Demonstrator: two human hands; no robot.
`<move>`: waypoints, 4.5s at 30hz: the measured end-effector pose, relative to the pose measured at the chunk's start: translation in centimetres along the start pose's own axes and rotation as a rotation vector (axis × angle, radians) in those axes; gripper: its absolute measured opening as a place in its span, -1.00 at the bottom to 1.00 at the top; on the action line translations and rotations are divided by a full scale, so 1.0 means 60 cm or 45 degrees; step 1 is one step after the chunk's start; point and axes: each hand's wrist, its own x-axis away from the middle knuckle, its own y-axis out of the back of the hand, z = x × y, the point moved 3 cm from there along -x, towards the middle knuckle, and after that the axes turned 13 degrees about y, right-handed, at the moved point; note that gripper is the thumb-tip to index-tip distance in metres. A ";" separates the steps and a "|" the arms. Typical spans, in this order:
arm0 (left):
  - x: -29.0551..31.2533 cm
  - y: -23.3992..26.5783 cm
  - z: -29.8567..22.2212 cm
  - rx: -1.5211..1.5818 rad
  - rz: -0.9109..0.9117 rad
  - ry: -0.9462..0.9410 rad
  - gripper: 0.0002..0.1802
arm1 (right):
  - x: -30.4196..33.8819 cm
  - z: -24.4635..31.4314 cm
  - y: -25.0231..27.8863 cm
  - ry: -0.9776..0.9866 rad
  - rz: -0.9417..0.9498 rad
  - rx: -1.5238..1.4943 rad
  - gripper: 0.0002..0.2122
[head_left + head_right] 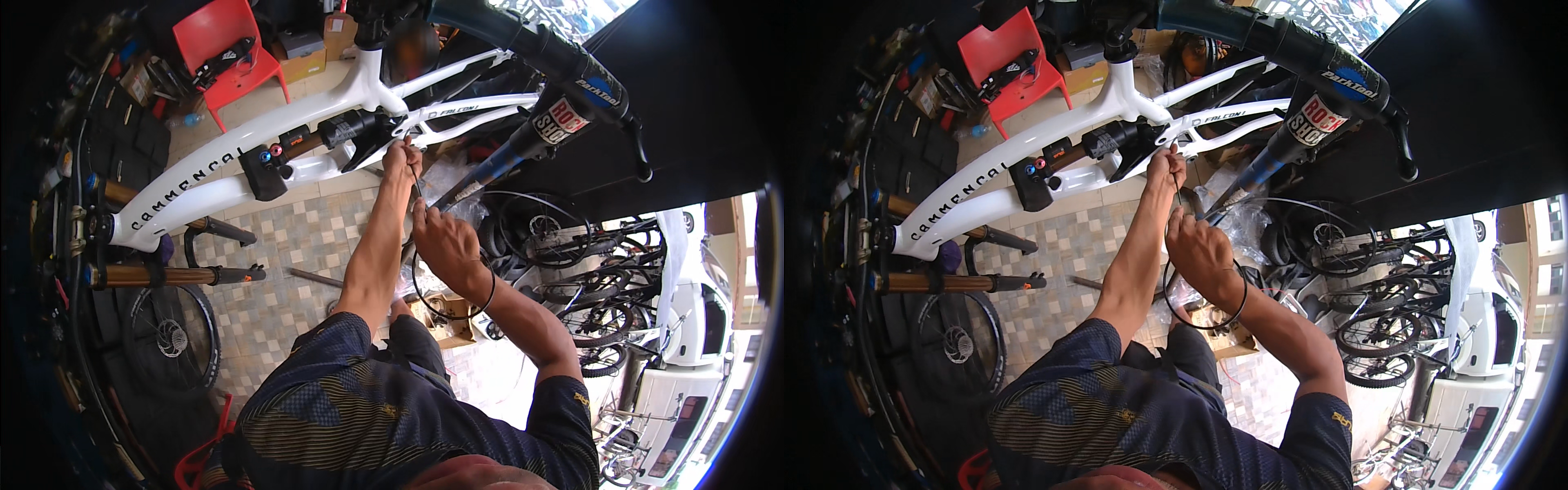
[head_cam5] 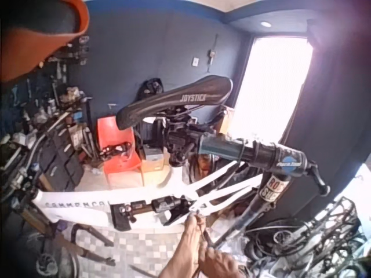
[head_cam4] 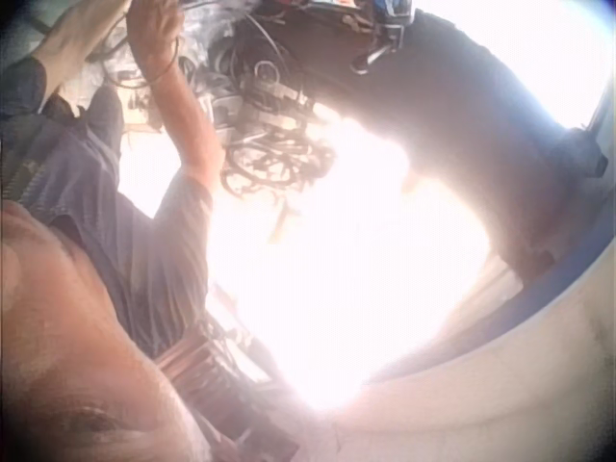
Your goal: The person routes a black cable through the white bicycle frame mounted on a repair stand. They pull the cable through internal guides and along the frame tubes, adjusting its position with both hands.
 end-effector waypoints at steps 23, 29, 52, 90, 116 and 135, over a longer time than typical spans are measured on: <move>0.108 0.015 0.074 -0.802 -0.172 -0.194 -0.80 | 0.000 0.035 0.027 0.159 -0.136 0.208 -0.96; 0.044 0.035 0.040 -0.587 -0.109 -0.016 -0.85 | -0.034 0.003 -0.006 0.112 -0.172 0.077 -0.94; -0.007 0.109 0.020 -0.333 0.057 0.291 -0.78 | -0.039 -0.035 -0.019 -0.098 -0.007 -0.240 -0.87; 0.470 -0.315 -0.168 -3.546 -0.872 -2.099 -0.40 | -0.016 -0.104 -0.099 -0.155 -0.086 -0.025 -0.55; 0.445 -0.322 -0.170 -3.545 -1.115 -0.913 -0.03 | -0.072 -0.063 -0.113 -0.136 -0.089 0.009 -0.56; 0.433 -0.322 -0.154 -3.538 -1.240 -1.089 -0.17 | -0.121 -0.082 -0.132 -0.047 -0.137 0.257 -0.65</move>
